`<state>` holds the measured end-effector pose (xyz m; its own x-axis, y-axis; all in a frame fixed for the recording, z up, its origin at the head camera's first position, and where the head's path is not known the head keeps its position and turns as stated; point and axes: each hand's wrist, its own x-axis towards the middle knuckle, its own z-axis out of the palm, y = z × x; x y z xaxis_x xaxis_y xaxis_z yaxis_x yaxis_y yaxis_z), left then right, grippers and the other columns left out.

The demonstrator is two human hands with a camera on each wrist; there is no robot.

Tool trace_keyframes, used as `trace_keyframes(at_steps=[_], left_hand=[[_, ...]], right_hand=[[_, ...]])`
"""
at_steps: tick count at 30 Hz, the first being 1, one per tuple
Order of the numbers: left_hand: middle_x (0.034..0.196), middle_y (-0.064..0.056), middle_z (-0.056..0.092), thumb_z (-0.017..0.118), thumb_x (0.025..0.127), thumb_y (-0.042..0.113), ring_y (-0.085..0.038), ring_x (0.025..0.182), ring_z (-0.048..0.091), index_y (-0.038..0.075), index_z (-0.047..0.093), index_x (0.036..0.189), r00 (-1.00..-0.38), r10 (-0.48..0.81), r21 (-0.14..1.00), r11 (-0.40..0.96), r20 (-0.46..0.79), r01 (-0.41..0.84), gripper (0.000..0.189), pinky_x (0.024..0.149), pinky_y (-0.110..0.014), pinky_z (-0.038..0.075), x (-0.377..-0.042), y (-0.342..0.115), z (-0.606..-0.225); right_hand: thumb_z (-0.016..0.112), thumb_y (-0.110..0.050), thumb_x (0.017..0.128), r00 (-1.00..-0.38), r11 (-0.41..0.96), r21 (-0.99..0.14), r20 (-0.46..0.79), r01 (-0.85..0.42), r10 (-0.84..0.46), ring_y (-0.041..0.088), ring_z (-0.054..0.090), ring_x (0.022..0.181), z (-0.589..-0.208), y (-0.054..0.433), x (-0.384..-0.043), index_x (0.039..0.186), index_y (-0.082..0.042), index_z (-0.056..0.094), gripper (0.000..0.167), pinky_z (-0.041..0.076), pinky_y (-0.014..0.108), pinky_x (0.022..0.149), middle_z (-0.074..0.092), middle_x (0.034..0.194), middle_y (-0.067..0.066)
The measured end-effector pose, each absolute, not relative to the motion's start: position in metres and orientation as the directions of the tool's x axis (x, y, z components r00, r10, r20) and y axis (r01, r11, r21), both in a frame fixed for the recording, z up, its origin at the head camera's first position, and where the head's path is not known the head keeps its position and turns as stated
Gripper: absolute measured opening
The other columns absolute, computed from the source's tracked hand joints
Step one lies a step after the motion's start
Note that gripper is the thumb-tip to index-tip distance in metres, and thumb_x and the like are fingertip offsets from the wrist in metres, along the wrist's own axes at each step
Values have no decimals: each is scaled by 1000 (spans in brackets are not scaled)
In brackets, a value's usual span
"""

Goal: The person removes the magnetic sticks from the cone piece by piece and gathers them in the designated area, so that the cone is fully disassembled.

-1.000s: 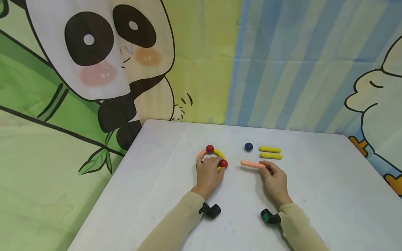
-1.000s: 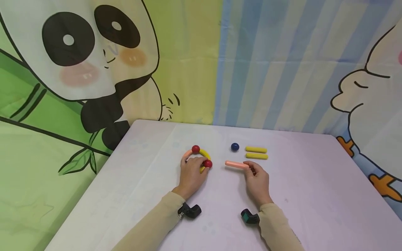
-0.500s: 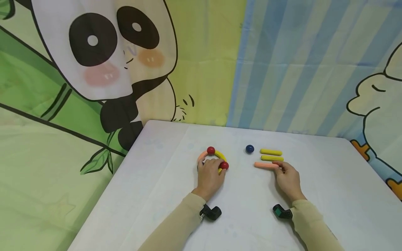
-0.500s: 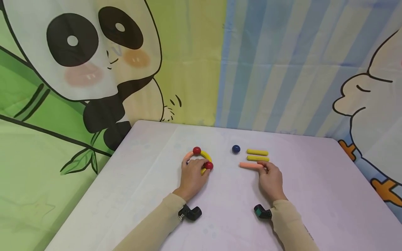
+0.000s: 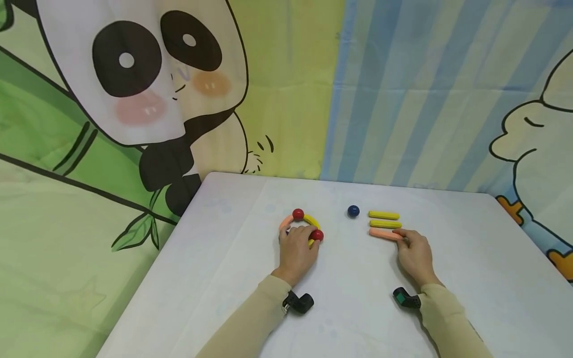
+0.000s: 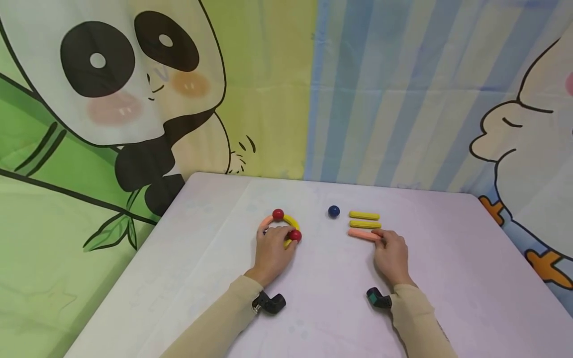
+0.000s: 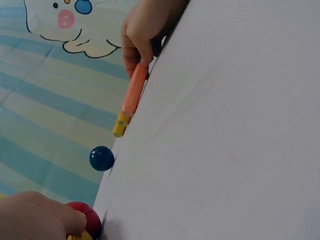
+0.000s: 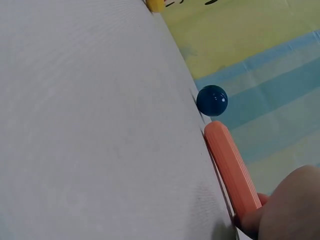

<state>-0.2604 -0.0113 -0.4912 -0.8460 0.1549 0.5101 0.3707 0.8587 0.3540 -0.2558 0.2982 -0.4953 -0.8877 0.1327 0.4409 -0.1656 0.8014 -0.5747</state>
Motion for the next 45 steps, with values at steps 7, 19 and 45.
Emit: trace_keyframes(at_steps=[7,19,45], left_hand=[[104,3,70,71,88,31,-17,96,61,17,68,116,-859,156,362,859,488,362,31,105,-48,29,-260,-12,-491],[102,2,71,72,87,29,-17,93,63,16,69,114,-841,151,359,855,519,375,31,103,-49,32,-259,-12,-489],[103,2,70,71,88,29,-17,95,62,16,68,115,-861,150,392,843,487,368,30,105,-49,30,-259,-12,-488]], right_hand=[[53,3,91,-877,817,-555,459,-156,144,45,52,101,-499,297,-257,106,4,69,21,37,54,86,62,108,26],[54,2,91,-901,830,-550,402,-93,165,47,50,106,-494,296,-260,114,3,67,26,35,57,90,58,115,27],[50,3,93,-903,831,-553,386,-63,189,47,48,110,-496,296,-263,115,3,65,27,34,59,92,55,117,26]])
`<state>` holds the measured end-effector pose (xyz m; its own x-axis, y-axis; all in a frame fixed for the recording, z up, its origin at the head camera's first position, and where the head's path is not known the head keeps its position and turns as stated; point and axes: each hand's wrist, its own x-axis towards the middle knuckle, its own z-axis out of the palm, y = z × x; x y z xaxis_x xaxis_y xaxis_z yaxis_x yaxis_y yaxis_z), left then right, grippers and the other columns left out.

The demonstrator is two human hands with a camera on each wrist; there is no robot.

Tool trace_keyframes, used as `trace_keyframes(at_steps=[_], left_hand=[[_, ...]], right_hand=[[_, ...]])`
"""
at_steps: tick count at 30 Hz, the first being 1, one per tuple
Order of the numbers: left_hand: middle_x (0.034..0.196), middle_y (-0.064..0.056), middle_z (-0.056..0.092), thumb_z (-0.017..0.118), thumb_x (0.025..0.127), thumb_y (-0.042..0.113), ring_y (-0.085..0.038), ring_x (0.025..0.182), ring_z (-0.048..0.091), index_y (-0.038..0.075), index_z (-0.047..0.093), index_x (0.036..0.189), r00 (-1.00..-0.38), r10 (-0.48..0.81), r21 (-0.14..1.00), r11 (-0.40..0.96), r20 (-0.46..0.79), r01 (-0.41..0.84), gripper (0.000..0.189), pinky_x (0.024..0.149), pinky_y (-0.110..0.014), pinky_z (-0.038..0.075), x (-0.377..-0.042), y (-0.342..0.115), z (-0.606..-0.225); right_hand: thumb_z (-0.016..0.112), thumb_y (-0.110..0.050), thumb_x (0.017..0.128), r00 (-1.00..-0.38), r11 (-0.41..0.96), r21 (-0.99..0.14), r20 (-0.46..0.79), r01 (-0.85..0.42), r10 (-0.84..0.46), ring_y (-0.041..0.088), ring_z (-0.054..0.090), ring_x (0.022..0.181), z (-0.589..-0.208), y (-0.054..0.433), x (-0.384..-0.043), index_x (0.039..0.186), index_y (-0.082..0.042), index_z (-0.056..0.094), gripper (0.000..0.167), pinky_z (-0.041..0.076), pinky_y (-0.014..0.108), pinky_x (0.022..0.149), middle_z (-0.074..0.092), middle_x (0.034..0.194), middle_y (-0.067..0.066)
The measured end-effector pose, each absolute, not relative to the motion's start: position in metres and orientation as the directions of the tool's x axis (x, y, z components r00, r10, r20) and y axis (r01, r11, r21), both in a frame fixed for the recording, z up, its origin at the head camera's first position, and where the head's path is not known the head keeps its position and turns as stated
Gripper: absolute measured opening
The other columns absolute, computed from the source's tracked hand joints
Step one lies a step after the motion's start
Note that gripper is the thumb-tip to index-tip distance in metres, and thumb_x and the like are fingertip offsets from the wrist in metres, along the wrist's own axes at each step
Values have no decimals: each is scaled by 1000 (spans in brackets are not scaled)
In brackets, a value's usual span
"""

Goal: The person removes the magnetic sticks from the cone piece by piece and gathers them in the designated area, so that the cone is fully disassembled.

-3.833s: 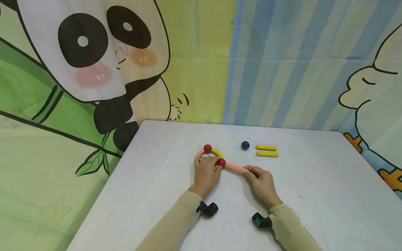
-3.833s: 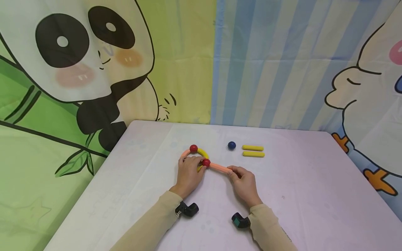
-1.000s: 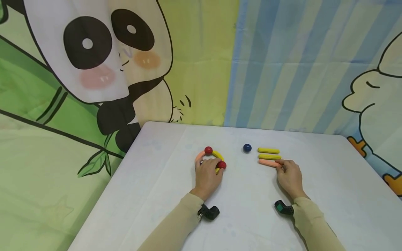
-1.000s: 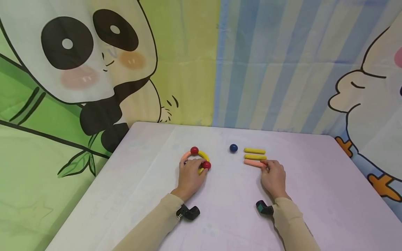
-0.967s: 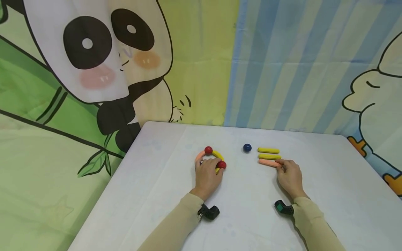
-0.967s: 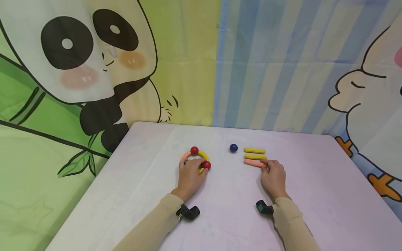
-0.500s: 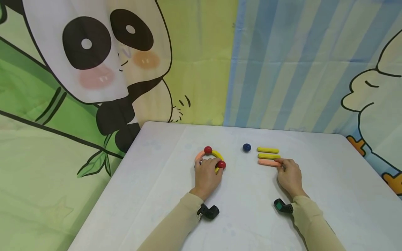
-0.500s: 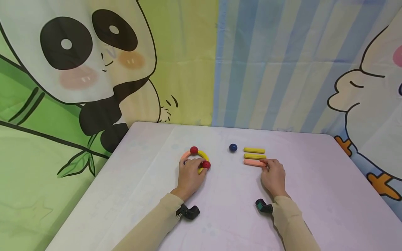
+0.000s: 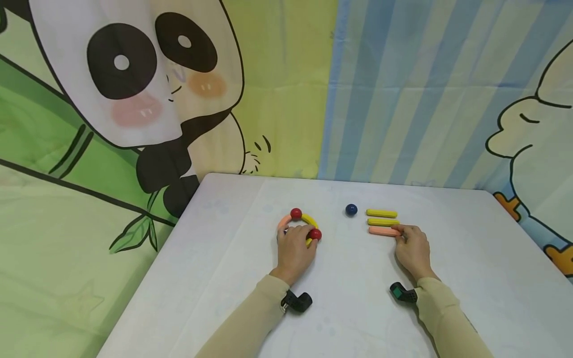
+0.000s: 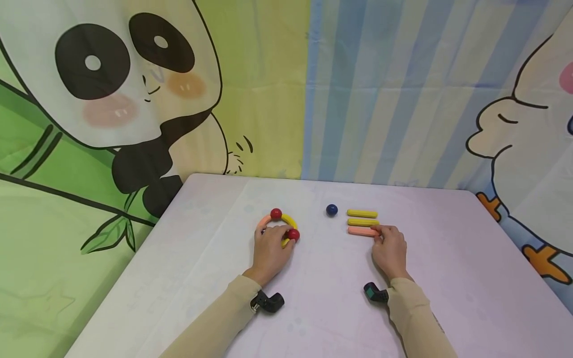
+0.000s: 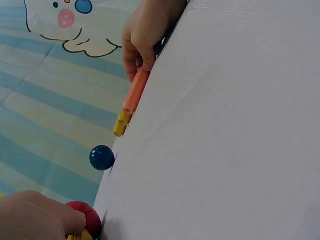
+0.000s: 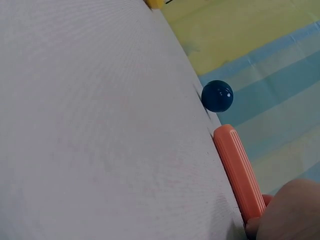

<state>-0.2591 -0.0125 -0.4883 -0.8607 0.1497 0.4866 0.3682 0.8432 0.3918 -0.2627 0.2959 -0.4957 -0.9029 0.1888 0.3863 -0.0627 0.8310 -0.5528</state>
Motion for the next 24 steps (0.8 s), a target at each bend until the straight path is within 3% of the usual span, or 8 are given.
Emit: trace_keyframes(at_steps=[10,16,24], left_hand=[[103,2,70,71,88,28,-17,95,62,16,68,115,-864,143,404,839,483,364,29,105,-49,30,-259,-13,-489],[104,2,70,72,88,29,-17,95,62,16,68,116,-867,143,400,843,478,360,31,105,-49,30,-259,-12,-489],[102,2,72,70,89,32,-17,95,62,16,69,115,-866,143,406,838,479,364,30,105,-48,29,-260,-13,-488]], right_hand=[[50,1,92,-905,823,-567,365,-31,217,46,49,111,-495,294,-264,117,3,64,29,36,58,92,55,119,25],[52,-1,91,-881,752,-659,350,10,319,44,46,116,-490,293,-254,122,3,61,32,34,56,96,54,122,25],[56,0,89,-836,721,-691,426,-54,345,42,51,111,-492,276,-240,112,2,67,25,36,52,93,59,116,22]])
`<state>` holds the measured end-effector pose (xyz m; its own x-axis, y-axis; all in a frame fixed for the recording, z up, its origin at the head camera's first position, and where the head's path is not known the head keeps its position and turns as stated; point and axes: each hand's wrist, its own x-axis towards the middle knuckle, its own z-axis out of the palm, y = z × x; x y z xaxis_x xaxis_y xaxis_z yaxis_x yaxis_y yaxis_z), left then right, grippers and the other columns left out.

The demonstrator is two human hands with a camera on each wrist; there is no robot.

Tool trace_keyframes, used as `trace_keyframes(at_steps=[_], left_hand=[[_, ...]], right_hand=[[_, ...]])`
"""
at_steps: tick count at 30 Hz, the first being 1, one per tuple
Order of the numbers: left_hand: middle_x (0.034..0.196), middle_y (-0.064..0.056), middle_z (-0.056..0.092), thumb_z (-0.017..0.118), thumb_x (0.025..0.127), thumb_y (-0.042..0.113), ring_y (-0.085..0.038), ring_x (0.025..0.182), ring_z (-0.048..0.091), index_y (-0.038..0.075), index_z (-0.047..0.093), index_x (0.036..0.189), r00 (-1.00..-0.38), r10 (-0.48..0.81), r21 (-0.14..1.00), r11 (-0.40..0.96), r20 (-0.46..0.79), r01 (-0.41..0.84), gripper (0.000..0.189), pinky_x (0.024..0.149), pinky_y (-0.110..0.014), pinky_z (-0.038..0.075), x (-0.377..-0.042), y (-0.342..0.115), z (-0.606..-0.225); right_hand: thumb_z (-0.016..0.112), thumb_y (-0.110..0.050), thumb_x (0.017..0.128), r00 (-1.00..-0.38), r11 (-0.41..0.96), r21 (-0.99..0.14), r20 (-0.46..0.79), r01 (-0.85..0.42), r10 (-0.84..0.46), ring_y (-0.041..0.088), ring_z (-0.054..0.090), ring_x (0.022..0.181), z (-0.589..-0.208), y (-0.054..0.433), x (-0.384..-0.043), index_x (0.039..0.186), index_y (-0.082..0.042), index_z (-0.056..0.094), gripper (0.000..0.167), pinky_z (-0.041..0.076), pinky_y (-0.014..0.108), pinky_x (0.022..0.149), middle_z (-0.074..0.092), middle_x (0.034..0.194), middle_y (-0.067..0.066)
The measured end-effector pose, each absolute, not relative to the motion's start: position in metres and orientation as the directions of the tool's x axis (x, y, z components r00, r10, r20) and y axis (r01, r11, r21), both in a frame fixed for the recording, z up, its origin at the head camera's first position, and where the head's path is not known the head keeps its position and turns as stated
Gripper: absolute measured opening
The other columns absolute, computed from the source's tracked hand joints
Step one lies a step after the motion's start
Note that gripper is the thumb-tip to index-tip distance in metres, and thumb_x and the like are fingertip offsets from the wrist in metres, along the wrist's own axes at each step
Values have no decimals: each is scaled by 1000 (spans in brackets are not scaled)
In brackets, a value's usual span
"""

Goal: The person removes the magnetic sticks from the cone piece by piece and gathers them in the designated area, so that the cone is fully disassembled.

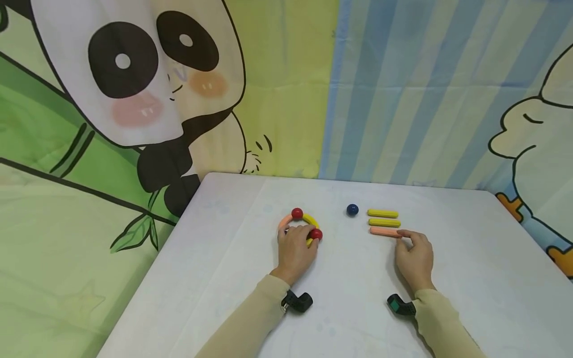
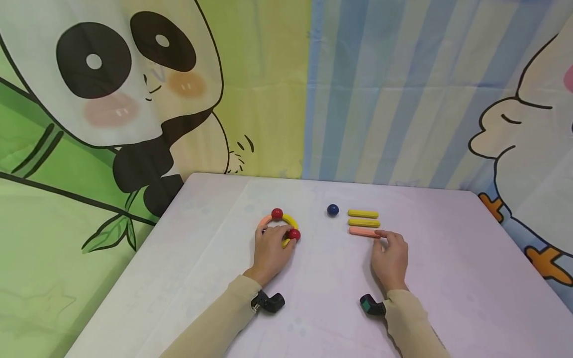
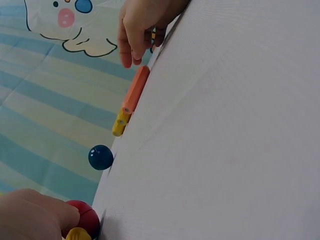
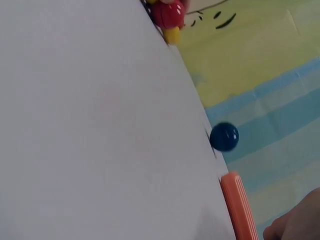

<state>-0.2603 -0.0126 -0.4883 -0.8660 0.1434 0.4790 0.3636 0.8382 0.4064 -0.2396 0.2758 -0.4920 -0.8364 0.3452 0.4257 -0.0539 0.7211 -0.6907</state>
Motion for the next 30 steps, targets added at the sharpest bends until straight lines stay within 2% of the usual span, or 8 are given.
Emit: trace_keyframes(at_steps=[6,10,14,19,21,25,27,30], left_hand=[[99,3,72,71,88,41,-16,95,60,15,73,113,-867,191,404,824,460,396,36,107,-46,28,-259,-12,-487],[94,9,71,73,86,42,-12,96,59,19,74,108,-820,323,389,759,472,522,32,109,-45,28,-259,-10,-489],[90,8,70,74,86,33,-14,104,60,18,74,100,-736,415,406,637,535,655,20,113,-47,28,-260,-9,-489],[88,2,68,71,85,15,-27,119,57,12,70,88,-675,417,439,532,609,724,4,113,-52,26,-263,-6,-487],[92,2,67,69,83,14,-28,119,55,14,68,84,-684,403,442,543,608,714,2,113,-56,23,-263,-5,-486],[102,4,63,66,79,17,-24,115,51,21,67,84,-747,391,450,616,538,647,7,110,-64,19,-262,-4,-487],[107,4,61,66,77,19,-23,116,47,22,67,85,-774,405,456,638,487,621,8,110,-62,19,-260,-5,-489],[111,3,60,68,77,22,-23,120,45,22,70,86,-781,440,456,639,443,619,9,111,-55,22,-258,-6,-493]], right_hand=[[61,4,85,-848,722,-658,493,-215,196,39,54,104,-489,235,-225,106,1,69,22,39,50,87,63,110,20],[67,1,83,-867,732,-606,496,-310,44,35,57,103,-487,201,-216,106,-3,68,23,42,50,87,65,107,14],[73,-4,81,-860,733,-561,506,-386,-65,31,55,102,-485,171,-211,112,-5,67,31,44,47,85,61,110,11],[78,-6,76,-832,770,-481,544,-419,-113,30,52,94,-484,157,-210,113,-8,69,38,43,42,76,57,117,15],[79,-6,75,-841,785,-473,530,-399,-108,30,51,94,-485,159,-210,112,-10,69,39,42,42,76,56,120,15],[81,-9,74,-866,791,-497,494,-356,-80,33,52,102,-487,163,-209,110,-11,67,39,44,46,81,54,124,16],[82,-10,75,-874,787,-508,480,-349,-77,33,51,105,-488,164,-209,110,-10,65,39,44,47,84,53,125,16],[81,-13,77,-881,787,-514,466,-342,-78,34,51,107,-492,164,-208,111,-9,65,39,45,48,85,52,127,17]])
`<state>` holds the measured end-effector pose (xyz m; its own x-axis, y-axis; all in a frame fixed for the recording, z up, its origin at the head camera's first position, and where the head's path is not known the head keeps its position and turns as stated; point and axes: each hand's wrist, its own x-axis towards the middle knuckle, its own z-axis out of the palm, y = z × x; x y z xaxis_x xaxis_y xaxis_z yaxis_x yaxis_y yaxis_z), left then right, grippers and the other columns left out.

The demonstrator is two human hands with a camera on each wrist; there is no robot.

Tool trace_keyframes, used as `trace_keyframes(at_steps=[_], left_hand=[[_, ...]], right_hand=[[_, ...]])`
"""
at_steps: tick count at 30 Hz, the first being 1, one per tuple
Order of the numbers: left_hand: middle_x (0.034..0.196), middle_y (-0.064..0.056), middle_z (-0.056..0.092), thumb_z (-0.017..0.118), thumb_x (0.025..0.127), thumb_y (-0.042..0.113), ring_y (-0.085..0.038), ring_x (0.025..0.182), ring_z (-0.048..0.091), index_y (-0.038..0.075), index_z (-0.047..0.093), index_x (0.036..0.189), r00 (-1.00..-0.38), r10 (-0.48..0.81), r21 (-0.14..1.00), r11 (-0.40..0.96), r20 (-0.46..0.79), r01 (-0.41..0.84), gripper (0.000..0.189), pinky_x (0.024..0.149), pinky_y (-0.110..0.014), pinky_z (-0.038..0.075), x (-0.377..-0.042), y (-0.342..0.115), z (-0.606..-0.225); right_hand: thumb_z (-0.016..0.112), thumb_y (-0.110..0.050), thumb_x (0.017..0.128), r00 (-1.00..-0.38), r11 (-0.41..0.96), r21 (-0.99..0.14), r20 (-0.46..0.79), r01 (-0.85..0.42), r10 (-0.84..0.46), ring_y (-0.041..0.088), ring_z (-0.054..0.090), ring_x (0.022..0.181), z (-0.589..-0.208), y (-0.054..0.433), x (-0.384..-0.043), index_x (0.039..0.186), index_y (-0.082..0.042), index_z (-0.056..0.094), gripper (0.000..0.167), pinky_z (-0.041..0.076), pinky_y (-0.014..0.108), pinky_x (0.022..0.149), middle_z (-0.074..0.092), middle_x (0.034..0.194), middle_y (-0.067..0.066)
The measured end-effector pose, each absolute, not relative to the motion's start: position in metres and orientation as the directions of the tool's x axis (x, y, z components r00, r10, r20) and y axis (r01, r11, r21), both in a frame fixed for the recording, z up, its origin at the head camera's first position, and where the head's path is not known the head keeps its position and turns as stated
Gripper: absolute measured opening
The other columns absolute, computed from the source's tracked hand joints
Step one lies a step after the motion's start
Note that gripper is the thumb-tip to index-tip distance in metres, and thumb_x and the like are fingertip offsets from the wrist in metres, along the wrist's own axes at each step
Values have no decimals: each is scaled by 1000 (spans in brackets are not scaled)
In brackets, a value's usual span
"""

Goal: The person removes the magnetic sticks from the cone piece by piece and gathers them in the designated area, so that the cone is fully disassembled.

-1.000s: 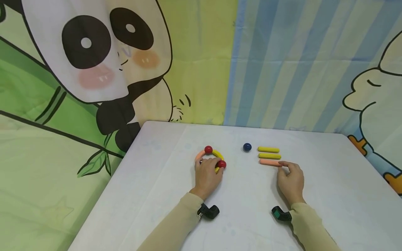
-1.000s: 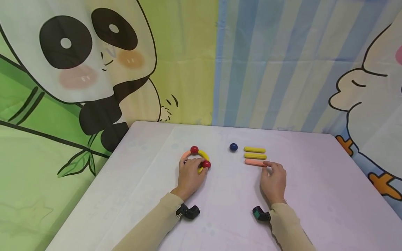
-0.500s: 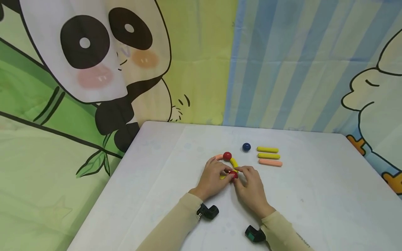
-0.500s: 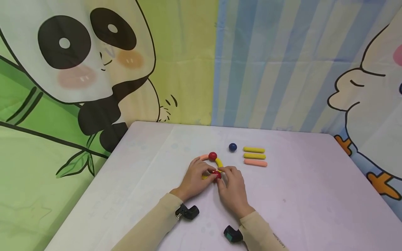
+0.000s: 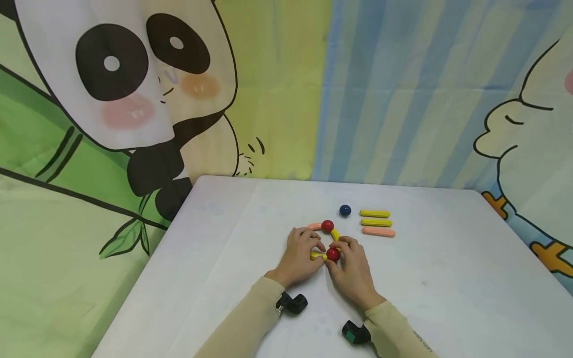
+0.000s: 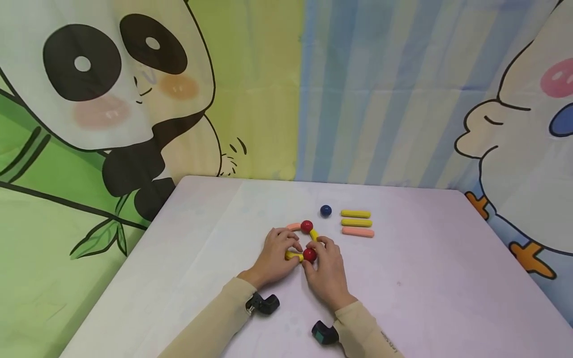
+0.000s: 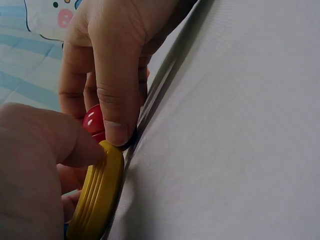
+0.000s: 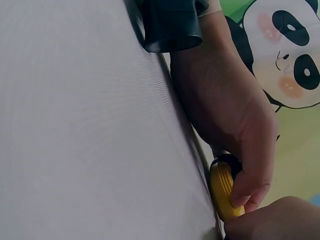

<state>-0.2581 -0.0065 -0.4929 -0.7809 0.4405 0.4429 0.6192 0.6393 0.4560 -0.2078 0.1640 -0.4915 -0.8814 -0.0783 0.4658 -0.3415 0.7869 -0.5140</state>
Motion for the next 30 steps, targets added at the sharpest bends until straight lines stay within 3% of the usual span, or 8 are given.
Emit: trace_keyframes(at_steps=[8,17,20,24,28,30], left_hand=[[116,5,60,76,79,34,-23,128,41,23,72,87,-772,471,435,641,427,632,14,110,-42,28,-255,-9,-499],[103,6,61,75,77,24,-22,117,45,22,56,71,-768,362,446,651,529,614,20,105,-41,32,-259,-8,-494],[97,5,59,75,79,20,-23,114,47,21,54,71,-779,313,442,682,543,582,22,103,-41,35,-260,-9,-494],[109,-1,59,76,80,18,-25,118,45,17,62,86,-828,247,469,726,503,502,15,102,-41,36,-260,-11,-494],[131,-10,49,75,80,19,-27,124,40,10,63,110,-885,161,523,755,437,395,34,102,-42,36,-259,-12,-494],[134,-13,46,76,80,20,-28,122,40,7,60,118,-899,123,535,767,420,355,43,99,-42,37,-259,-12,-493]], right_hand=[[78,-17,81,-911,802,-528,410,-279,-47,38,48,119,-496,163,-206,118,-11,66,40,41,56,96,49,135,19],[66,-7,81,-906,768,-606,415,-205,85,36,51,112,-494,168,-210,96,-6,66,16,42,49,88,55,129,16],[66,-9,83,-911,766,-621,393,-166,121,35,51,112,-493,171,-212,96,-7,67,13,40,49,90,57,127,14],[69,-12,84,-914,768,-622,383,-151,131,35,52,110,-493,175,-212,104,-6,67,21,40,49,91,58,124,14],[71,-10,83,-902,778,-611,406,-147,148,36,55,104,-492,181,-214,108,-4,66,26,41,49,85,59,118,16],[71,-9,84,-900,783,-607,405,-132,162,37,57,101,-492,185,-215,110,-3,66,28,42,49,84,59,116,18]])
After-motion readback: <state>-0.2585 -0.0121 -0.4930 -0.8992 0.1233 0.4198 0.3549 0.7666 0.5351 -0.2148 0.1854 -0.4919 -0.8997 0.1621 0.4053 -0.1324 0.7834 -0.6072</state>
